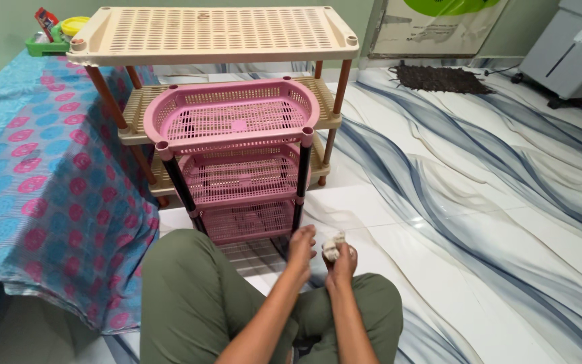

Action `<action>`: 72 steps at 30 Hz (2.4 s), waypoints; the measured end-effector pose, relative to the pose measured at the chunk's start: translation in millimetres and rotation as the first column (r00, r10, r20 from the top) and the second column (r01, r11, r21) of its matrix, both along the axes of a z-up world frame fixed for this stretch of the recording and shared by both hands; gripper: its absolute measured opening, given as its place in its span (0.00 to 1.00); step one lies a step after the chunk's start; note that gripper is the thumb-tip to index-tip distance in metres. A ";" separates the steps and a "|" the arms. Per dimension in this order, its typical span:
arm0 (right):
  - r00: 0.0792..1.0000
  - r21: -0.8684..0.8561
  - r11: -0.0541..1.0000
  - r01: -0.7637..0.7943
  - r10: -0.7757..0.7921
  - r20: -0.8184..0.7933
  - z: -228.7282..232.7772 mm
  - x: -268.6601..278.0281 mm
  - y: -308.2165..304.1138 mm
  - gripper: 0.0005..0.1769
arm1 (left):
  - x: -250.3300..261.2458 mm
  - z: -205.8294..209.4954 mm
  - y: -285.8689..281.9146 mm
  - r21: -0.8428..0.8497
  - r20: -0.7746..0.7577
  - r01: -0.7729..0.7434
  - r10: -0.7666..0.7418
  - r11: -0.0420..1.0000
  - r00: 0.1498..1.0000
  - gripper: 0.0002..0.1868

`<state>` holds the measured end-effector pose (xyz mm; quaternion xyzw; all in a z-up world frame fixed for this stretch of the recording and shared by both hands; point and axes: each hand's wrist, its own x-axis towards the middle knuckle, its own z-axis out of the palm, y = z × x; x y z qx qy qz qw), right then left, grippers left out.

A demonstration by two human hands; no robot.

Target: The person disassembles a pink two-tier plastic storage rack by removing the black support poles and separating the trays. They then reassemble the rack by inserting the poles back into the tray sockets and stacking the trays to form the two-tier structure.

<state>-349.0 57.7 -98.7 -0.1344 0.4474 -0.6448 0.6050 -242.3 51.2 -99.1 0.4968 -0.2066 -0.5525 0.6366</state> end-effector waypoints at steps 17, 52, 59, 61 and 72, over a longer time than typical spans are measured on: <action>0.783 -0.178 0.979 0.096 -0.184 -0.594 24.1 2.7 10.7 0.08 | 18.2 43.9 8.6 -0.226 0.168 0.014 0.025 0.974 0.985 0.19; 0.735 -0.442 0.685 -0.580 0.205 -0.646 192.8 73.2 -76.7 0.33 | 301.6 232.8 85.3 -0.539 0.473 0.020 0.283 0.842 0.835 0.35; 0.857 -0.576 0.676 -0.460 0.167 -0.488 221.6 79.0 -70.8 0.29 | 275.8 213.3 61.1 -0.602 0.307 -0.033 0.270 0.798 0.913 0.28; 0.856 -0.575 0.702 -0.420 0.096 -0.508 221.9 66.3 -69.5 0.27 | 266.4 208.1 53.7 -0.624 0.285 0.008 0.218 0.781 0.933 0.27; 0.775 -0.743 0.665 -0.076 -0.430 -0.464 226.3 -17.5 -82.7 0.32 | 151.9 225.9 9.8 -0.620 0.316 0.111 0.118 0.777 0.942 0.37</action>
